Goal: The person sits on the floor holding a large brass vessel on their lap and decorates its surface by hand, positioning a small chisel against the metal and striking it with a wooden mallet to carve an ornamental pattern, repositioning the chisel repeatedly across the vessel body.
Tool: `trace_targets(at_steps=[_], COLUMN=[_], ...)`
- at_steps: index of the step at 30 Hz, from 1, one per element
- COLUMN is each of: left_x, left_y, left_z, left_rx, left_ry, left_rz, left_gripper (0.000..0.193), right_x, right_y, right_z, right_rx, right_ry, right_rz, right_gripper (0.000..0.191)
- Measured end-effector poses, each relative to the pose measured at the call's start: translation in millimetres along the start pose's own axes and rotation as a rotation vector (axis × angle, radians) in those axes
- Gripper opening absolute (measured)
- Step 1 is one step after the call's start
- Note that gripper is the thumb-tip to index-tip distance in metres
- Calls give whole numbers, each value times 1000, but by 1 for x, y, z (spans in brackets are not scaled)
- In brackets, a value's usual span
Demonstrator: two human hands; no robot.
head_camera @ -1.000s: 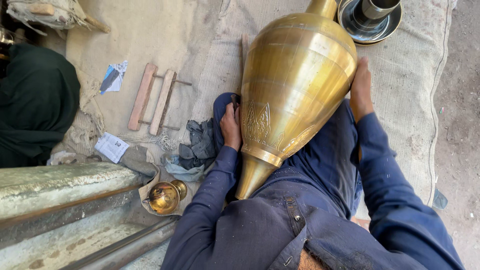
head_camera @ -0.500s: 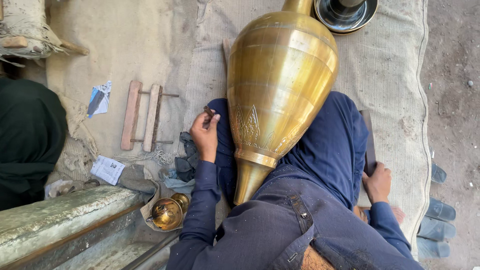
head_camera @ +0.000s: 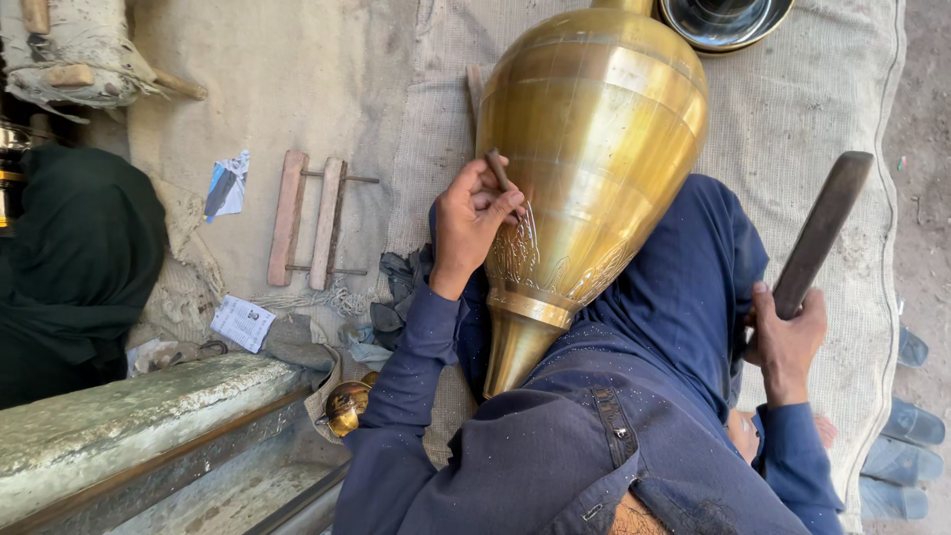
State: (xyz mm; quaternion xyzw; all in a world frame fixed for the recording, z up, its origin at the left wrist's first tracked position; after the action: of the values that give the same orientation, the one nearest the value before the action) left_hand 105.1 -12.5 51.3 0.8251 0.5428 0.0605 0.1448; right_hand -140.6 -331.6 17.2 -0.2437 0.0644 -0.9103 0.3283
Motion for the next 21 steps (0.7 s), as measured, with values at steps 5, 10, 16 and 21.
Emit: trace_targets(at_steps=[5,10,16,21], left_x=[-17,-28,-49,-57], left_y=[-3,20,47,56], left_z=[-3,-7,-10,-17], left_rx=[-62,-199,-238,-307], left_ry=[38,152,176,269], left_rz=[150,293,541,689], left_gripper=[37,42,54,54], right_x=[2,-15,-32,-38], right_y=[-9,-20,-30,-31], right_z=[12,23,41,53], right_rx=[91,261,530,559], right_ry=[-355,-250,-522,-602], right_rz=[3,123,132,118], right_gripper=[37,70,81,81])
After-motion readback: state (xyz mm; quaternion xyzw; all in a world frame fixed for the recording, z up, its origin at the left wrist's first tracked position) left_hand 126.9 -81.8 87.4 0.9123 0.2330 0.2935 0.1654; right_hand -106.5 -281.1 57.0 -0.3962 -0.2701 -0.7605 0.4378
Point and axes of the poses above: each hand's wrist, its own y-axis towards the middle knuckle, its own x-axis out of the back of the hand, z = x × y, the point moved 4 cm from there along y, towards the middle knuckle, and after that the axes turned 11 degrees about -x, right-handed, at the moved point
